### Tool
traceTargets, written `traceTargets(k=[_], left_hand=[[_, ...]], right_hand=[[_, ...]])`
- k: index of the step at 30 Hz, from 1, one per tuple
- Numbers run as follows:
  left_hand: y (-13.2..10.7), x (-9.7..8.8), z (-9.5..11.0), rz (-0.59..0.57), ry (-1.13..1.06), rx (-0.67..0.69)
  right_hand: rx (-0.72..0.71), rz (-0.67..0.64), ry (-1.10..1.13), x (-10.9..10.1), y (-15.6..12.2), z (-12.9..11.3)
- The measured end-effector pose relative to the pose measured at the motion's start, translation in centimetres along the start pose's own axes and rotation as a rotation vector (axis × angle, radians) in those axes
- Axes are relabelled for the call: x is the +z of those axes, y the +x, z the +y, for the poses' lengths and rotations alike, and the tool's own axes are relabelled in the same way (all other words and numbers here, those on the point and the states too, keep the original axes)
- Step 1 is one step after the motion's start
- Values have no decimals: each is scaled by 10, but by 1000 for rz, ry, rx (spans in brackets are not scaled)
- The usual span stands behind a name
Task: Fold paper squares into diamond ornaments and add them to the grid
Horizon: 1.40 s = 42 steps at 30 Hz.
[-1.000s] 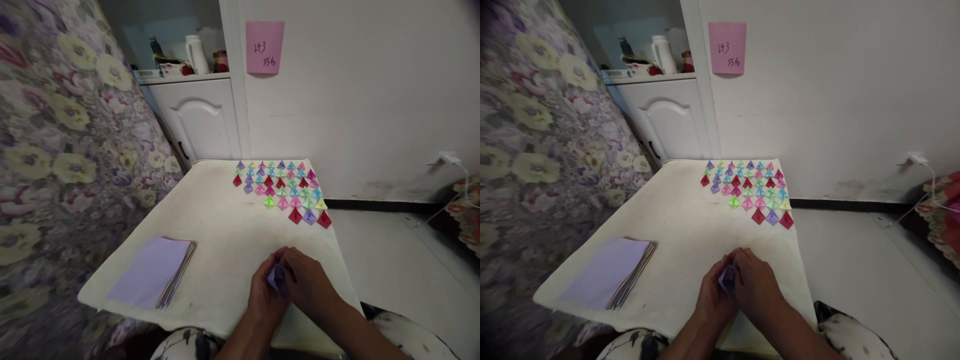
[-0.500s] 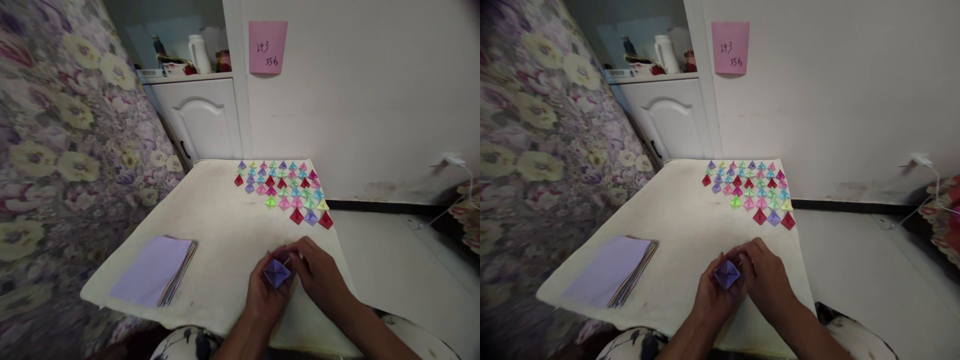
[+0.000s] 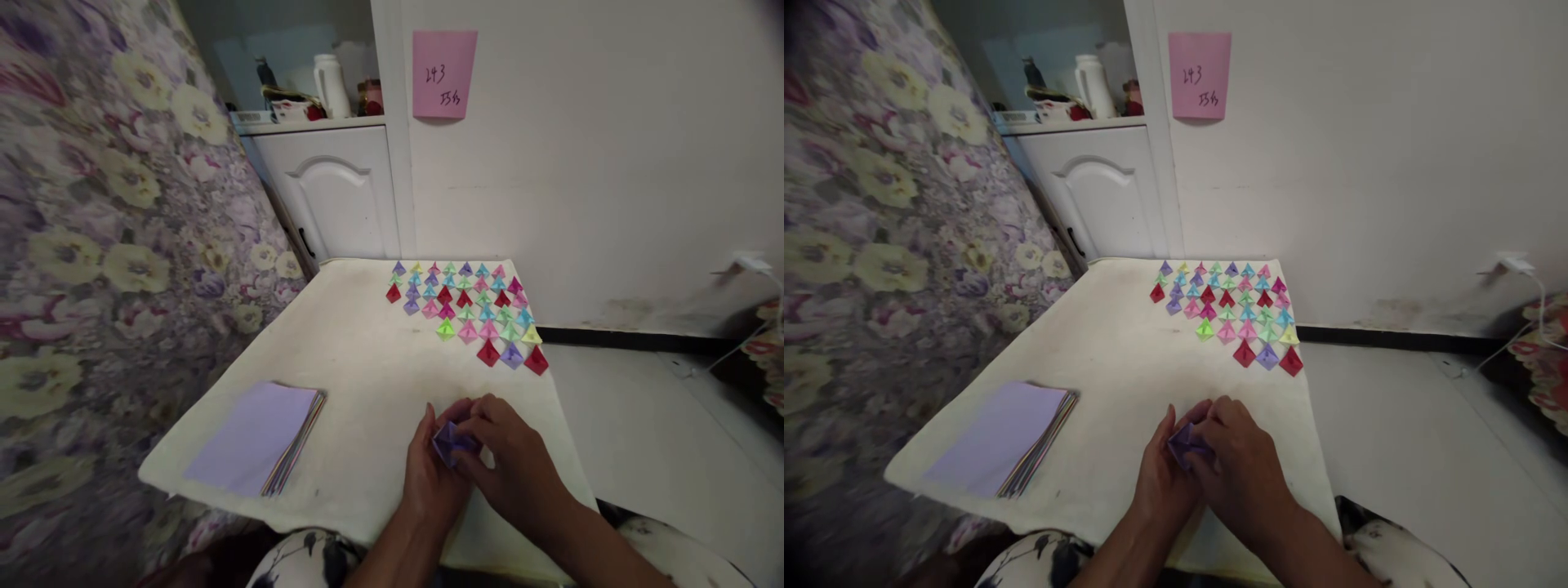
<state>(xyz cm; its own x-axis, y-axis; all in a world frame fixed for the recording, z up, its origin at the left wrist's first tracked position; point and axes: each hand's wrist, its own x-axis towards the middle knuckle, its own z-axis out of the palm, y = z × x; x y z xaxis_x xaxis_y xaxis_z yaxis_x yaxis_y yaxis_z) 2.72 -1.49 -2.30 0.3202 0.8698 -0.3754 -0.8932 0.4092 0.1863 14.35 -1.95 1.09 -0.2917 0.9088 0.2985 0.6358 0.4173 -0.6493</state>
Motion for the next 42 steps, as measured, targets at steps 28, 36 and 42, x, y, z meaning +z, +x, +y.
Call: traceTargets(k=[28, 36, 42], left_hand=[[8, -8, -10, 80, 85, -84], [5, -6, -9, 67, 124, -116], [4, -3, -8, -61, 97, -134]], right_hand=[[232, -206, 10, 7, 8, 24], [220, -289, -18, 6, 6, 23], [258, -281, -8, 8, 7, 23]])
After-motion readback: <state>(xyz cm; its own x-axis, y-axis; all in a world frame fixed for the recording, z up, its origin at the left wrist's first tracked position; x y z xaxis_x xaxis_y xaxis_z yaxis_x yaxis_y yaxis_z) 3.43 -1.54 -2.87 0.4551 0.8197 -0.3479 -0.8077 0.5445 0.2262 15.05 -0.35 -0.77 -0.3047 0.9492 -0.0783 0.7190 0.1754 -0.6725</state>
